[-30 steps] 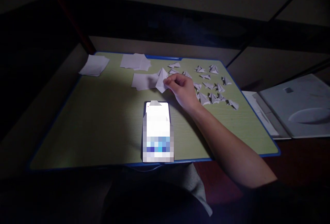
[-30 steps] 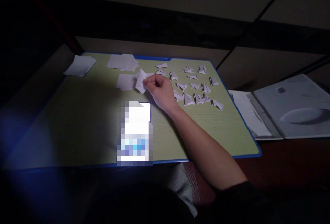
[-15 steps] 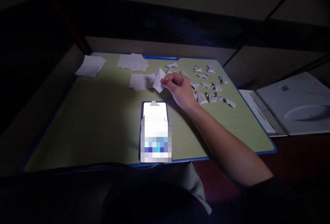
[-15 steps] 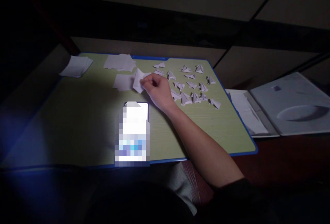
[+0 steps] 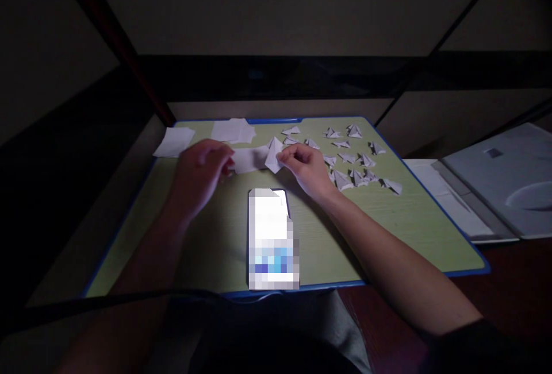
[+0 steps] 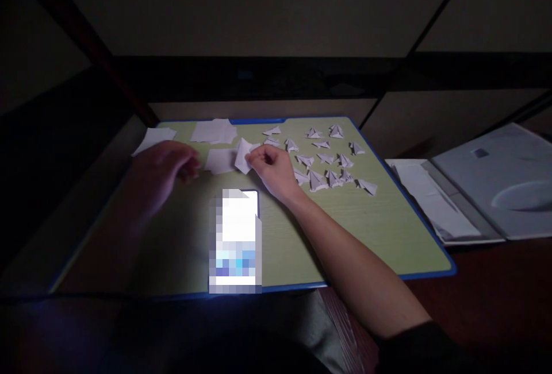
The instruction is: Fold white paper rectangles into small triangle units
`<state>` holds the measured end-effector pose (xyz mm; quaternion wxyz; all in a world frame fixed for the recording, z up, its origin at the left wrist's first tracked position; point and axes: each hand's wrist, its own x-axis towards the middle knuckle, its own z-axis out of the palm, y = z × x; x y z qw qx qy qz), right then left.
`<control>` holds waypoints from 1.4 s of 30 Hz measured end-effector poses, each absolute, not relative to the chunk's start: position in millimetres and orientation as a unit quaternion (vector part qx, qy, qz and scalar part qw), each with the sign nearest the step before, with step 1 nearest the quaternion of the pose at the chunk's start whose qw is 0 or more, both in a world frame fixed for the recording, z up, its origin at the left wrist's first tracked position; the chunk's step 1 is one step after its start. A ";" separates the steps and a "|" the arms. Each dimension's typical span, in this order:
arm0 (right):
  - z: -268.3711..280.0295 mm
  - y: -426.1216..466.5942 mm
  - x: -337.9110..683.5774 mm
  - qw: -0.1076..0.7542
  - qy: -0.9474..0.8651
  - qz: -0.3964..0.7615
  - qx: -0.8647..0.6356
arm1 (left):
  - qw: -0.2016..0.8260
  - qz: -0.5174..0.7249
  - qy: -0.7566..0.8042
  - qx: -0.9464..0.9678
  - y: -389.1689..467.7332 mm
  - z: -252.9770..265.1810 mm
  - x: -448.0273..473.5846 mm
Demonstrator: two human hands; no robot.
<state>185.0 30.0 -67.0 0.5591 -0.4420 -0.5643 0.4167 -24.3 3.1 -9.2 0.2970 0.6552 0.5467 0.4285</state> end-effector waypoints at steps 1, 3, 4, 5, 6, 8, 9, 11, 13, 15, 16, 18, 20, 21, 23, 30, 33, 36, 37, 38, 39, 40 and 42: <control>-67.1 30.2 185.7 0.560 -0.562 0.416 -0.443 | 0.287 0.416 0.544 0.670 8.8 -13.2 -17.7; -67.7 30.8 187.2 0.564 -0.561 0.410 -0.446 | 0.270 0.389 0.524 0.708 19.9 -22.8 -2.7; -68.1 31.1 187.9 0.566 -0.561 0.405 -0.448 | 0.265 0.389 0.519 0.714 24.3 -27.7 4.2; -68.4 31.2 188.4 0.566 -0.563 0.402 -0.449 | 0.265 0.391 0.514 0.716 27.5 -32.1 10.1; -68.7 31.2 188.8 0.565 -0.564 0.401 -0.449 | 0.270 0.396 0.510 0.714 29.5 -35.7 14.9; -68.7 30.7 188.9 0.565 -0.567 0.401 -0.446 | 0.278 0.401 0.506 0.711 30.5 -39.7 21.1; -68.5 30.3 188.6 0.566 -0.568 0.401 -0.444 | 0.280 0.401 0.504 0.712 30.2 -40.2 22.9; -67.6 29.5 187.8 0.571 -0.566 0.399 -0.441 | 0.280 0.406 0.503 0.710 29.6 -39.9 25.2; -66.7 29.2 187.2 0.575 -0.562 0.398 -0.441 | 0.289 0.417 0.496 0.704 29.9 -39.8 26.6; -66.0 29.1 187.1 0.578 -0.559 0.397 -0.442 | 0.308 0.432 0.484 0.696 30.6 -41.7 27.8; -65.8 29.1 187.2 0.578 -0.560 0.396 -0.442 | 0.312 0.438 0.476 0.696 30.7 -43.4 28.2; -65.6 28.9 187.5 0.577 -0.565 0.392 -0.440 | 0.308 0.444 0.467 0.700 30.0 -47.4 28.6; -65.5 28.3 187.6 0.575 -0.571 0.390 -0.437 | 0.301 0.453 0.470 0.695 27.9 -51.1 28.3; -65.4 28.0 187.5 0.573 -0.573 0.390 -0.437 | 0.300 0.458 0.474 0.689 26.5 -52.6 28.0; -65.3 27.4 186.9 0.571 -0.573 0.390 -0.439 | 0.307 0.464 0.479 0.679 23.7 -54.3 26.8; -67.6 27.6 186.1 0.565 -0.576 0.394 -0.441 | 0.323 0.450 0.465 0.690 21.0 -58.5 21.9; -69.1 27.7 186.3 0.567 -0.579 0.390 -0.438 | 0.281 0.452 0.468 0.706 21.9 -61.7 21.1; -69.4 27.3 186.1 0.567 -0.580 0.391 -0.435 | 0.242 0.466 0.474 0.707 21.2 -61.4 21.2; -69.3 27.0 186.0 0.566 -0.580 0.392 -0.435 | 0.241 0.469 0.476 0.704 20.6 -60.6 21.3; -69.1 26.8 185.8 0.565 -0.582 0.392 -0.434 | 0.244 0.471 0.478 0.700 19.9 -59.5 21.5; -68.9 26.6 185.6 0.565 -0.584 0.391 -0.433 | 0.248 0.471 0.479 0.698 19.3 -58.5 21.7; -68.8 26.4 185.5 0.564 -0.585 0.390 -0.433 | 0.253 0.470 0.480 0.696 18.8 -57.6 21.9; -68.8 26.3 185.2 0.564 -0.586 0.388 -0.435 | 0.259 0.465 0.486 0.693 17.9 -56.8 22.3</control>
